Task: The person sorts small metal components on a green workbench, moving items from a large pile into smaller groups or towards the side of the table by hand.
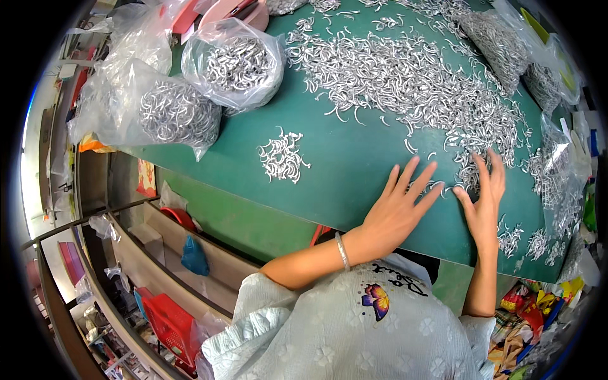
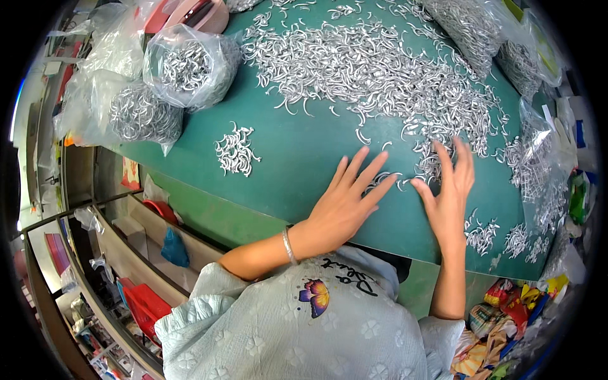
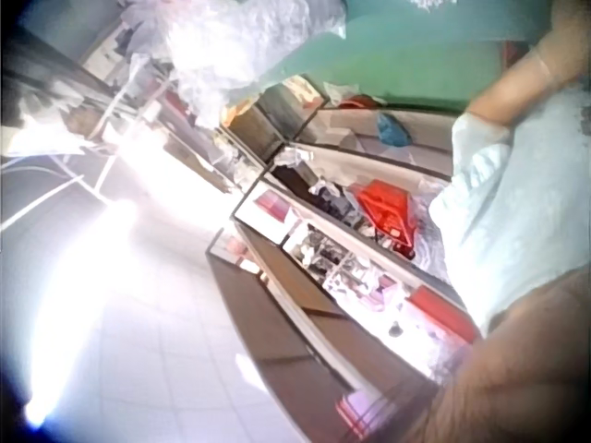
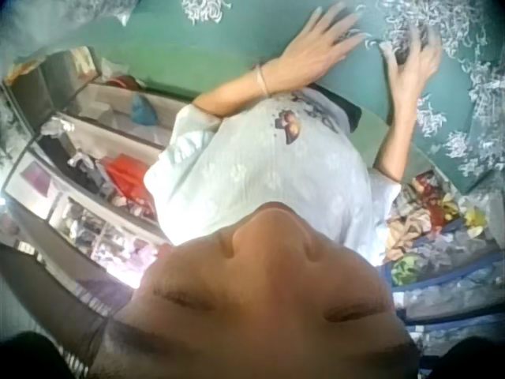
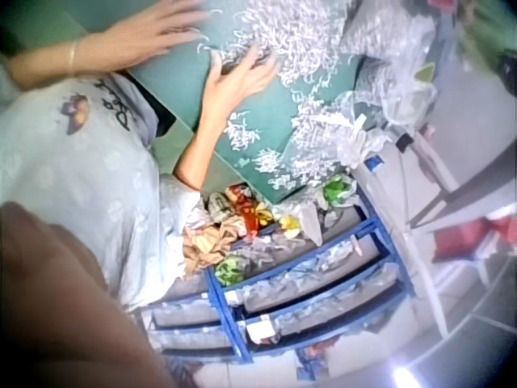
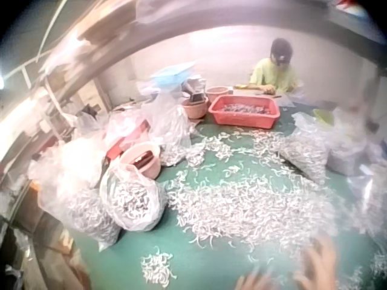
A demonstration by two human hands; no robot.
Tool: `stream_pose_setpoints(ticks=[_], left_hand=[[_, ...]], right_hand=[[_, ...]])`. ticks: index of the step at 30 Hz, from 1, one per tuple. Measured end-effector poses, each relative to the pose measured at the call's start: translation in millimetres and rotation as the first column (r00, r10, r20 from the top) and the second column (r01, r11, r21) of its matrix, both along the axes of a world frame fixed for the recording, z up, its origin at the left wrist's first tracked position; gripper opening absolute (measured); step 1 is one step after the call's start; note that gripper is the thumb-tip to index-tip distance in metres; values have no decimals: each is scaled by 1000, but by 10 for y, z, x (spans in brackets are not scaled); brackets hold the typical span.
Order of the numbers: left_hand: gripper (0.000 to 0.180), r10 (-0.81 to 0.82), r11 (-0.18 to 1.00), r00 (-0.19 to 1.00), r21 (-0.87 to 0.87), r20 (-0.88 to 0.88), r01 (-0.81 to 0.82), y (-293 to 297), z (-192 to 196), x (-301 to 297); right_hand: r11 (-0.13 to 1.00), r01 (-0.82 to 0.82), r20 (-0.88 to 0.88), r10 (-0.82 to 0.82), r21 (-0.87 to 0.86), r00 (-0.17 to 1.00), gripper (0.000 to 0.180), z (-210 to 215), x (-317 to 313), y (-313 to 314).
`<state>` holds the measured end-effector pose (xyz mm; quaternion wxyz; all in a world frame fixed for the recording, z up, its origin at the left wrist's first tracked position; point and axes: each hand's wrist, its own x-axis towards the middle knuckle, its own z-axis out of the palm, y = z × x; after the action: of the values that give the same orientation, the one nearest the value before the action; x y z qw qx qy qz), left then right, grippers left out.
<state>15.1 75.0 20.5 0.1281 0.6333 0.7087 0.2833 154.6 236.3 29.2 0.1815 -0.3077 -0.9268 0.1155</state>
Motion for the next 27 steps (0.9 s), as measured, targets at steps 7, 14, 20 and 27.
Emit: stream_pose_setpoints(ticks=[7, 14, 20, 27], left_hand=[[44, -74, 996, 996, 52, 53, 71, 107, -92, -90], [43, 173, 985, 985, 16, 11, -173, -31, 27, -400], [49, -40, 999, 990, 12, -137, 42, 254, 103, -191], [39, 89, 996, 985, -6, -146, -91, 42, 75, -360]], right_hand=[[938, -328, -138, 312, -115, 940, 23, -56, -6, -48], [827, 44, -422, -331, -561, 844, 15, -78, 186, 307], [994, 93, -107, -99, -59, 989, 26, 156, 75, 28], [1000, 16, -35, -16, -19, 999, 28, 39, 267, -189]])
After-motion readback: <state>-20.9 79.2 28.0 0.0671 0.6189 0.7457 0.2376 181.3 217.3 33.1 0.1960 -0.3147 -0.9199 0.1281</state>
